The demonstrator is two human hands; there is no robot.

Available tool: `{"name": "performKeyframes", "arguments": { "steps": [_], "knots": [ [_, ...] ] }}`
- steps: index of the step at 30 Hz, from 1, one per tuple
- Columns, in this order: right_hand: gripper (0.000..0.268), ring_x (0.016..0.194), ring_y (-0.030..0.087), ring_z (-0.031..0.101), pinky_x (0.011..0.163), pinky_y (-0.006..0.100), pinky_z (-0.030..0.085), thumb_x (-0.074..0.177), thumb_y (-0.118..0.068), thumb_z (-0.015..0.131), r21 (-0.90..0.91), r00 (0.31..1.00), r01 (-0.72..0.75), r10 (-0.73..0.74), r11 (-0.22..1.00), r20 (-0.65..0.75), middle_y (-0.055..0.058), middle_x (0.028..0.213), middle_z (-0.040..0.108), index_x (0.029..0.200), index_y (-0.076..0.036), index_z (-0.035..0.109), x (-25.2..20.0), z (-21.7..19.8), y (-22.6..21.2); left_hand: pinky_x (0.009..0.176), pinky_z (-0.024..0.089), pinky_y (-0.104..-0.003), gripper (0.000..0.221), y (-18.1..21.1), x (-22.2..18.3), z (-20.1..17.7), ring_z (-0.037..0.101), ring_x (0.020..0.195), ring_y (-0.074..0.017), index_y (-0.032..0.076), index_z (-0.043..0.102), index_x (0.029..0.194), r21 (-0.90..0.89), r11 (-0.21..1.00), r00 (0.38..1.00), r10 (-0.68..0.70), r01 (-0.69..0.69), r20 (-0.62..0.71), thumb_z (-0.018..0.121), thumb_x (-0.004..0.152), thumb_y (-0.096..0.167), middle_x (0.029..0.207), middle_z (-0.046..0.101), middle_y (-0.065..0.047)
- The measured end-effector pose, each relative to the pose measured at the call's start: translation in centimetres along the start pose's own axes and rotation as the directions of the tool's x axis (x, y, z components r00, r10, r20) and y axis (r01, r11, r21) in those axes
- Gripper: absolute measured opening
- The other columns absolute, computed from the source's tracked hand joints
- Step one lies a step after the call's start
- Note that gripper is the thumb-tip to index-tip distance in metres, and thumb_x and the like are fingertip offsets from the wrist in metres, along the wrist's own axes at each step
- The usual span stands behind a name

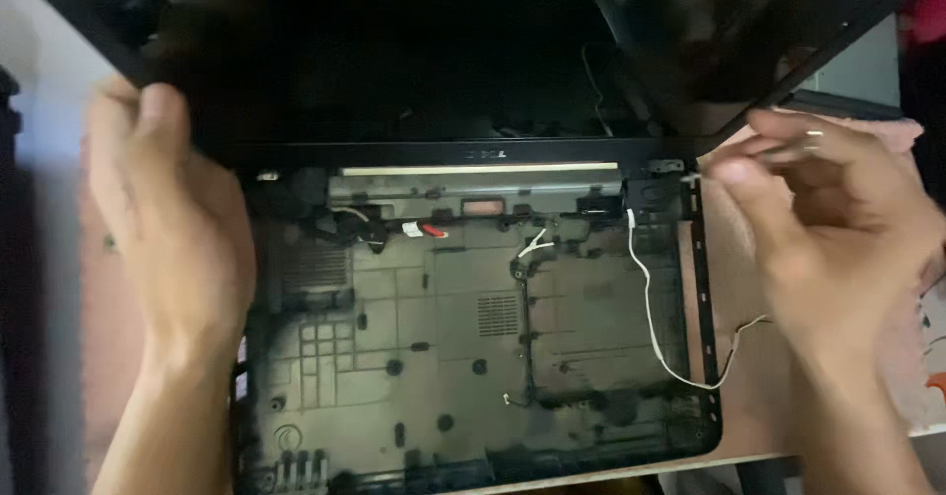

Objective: The person removes a motherboard and other internal components from a laptop chassis and then unscrews components from the screen assembly.

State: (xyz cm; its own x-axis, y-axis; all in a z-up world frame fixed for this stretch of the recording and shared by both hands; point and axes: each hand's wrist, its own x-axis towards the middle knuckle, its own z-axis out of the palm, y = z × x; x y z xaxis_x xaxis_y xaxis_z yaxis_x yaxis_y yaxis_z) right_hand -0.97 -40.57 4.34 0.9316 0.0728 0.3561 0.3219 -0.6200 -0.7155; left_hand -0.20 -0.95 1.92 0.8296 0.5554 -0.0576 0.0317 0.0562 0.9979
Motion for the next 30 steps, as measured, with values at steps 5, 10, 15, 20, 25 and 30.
{"name": "performKeyframes", "arguments": {
  "steps": [5,10,15,20,25,30],
  "knots": [
    [0.033,0.118,0.045,0.084,0.110,0.046,0.070,0.123,0.021,0.083,0.014,0.996,0.085,-0.084,0.996,-0.041,0.036,0.128,0.072,0.146,0.021,0.059,0.5,1.5,-0.4,0.090,0.034,-0.033,0.018,-0.6,0.5,-0.2,0.030,0.103,-0.0081,0.024,0.043,0.105,0.211,0.975,0.995,0.083,-0.069,-0.057,0.042,0.122,0.029,0.108,0.033,0.008],
    [0.033,0.117,0.042,0.085,0.107,0.044,0.071,0.119,0.014,0.082,0.026,0.996,0.084,-0.083,0.996,-0.016,0.036,0.120,0.077,0.143,0.018,0.059,1.1,2.1,-1.3,0.148,0.050,-0.035,0.052,-2.3,1.0,-0.6,0.062,0.163,-0.0178,0.022,0.066,0.159,-0.305,0.941,0.939,0.230,-0.147,0.257,0.054,0.121,0.055,0.165,0.069,-0.001],
    [0.033,0.115,0.041,0.086,0.100,0.040,0.069,0.117,0.012,0.084,0.019,0.996,0.088,-0.088,0.996,-0.029,0.035,0.117,0.078,0.141,0.018,0.060,1.0,2.6,-0.9,0.149,0.051,-0.034,0.049,-0.8,0.7,0.0,0.061,0.161,-0.0158,0.022,0.064,0.157,-0.242,0.960,0.939,0.209,-0.143,0.273,0.045,0.122,0.051,0.162,0.067,0.001],
    [0.035,0.117,0.037,0.087,0.096,0.034,0.065,0.117,0.009,0.086,-0.025,0.996,0.089,-0.090,0.996,-0.024,0.032,0.120,0.081,0.141,0.016,0.062,0.9,2.5,-1.4,0.157,0.046,-0.037,0.058,-2.3,1.1,-0.6,0.059,0.171,-0.0195,0.018,0.061,0.166,-0.310,0.935,0.915,0.269,-0.173,0.299,0.052,0.124,0.057,0.173,0.064,-0.004],
    [0.035,0.116,0.038,0.085,0.108,0.040,0.070,0.116,0.014,0.083,-0.009,0.991,0.131,-0.131,0.991,-0.004,0.033,0.121,0.080,0.144,0.017,0.062,1.0,2.2,-1.3,0.157,0.049,-0.039,0.058,-0.7,0.4,0.1,0.058,0.171,-0.0194,0.021,0.057,0.170,-0.192,0.965,0.930,0.229,-0.178,0.288,0.046,0.123,0.055,0.173,0.063,-0.003],
    [0.034,0.116,0.034,0.084,0.114,0.040,0.066,0.113,0.010,0.083,0.002,0.990,0.142,-0.142,0.990,-0.026,0.030,0.123,0.081,0.143,0.016,0.067,1.0,2.2,-0.9,0.155,0.049,-0.051,0.066,0.1,-0.1,0.8,0.053,0.180,-0.0347,0.018,0.049,0.175,-0.107,0.945,0.880,0.325,-0.308,0.347,0.046,0.128,0.063,0.183,0.054,-0.016]
  ]
}}
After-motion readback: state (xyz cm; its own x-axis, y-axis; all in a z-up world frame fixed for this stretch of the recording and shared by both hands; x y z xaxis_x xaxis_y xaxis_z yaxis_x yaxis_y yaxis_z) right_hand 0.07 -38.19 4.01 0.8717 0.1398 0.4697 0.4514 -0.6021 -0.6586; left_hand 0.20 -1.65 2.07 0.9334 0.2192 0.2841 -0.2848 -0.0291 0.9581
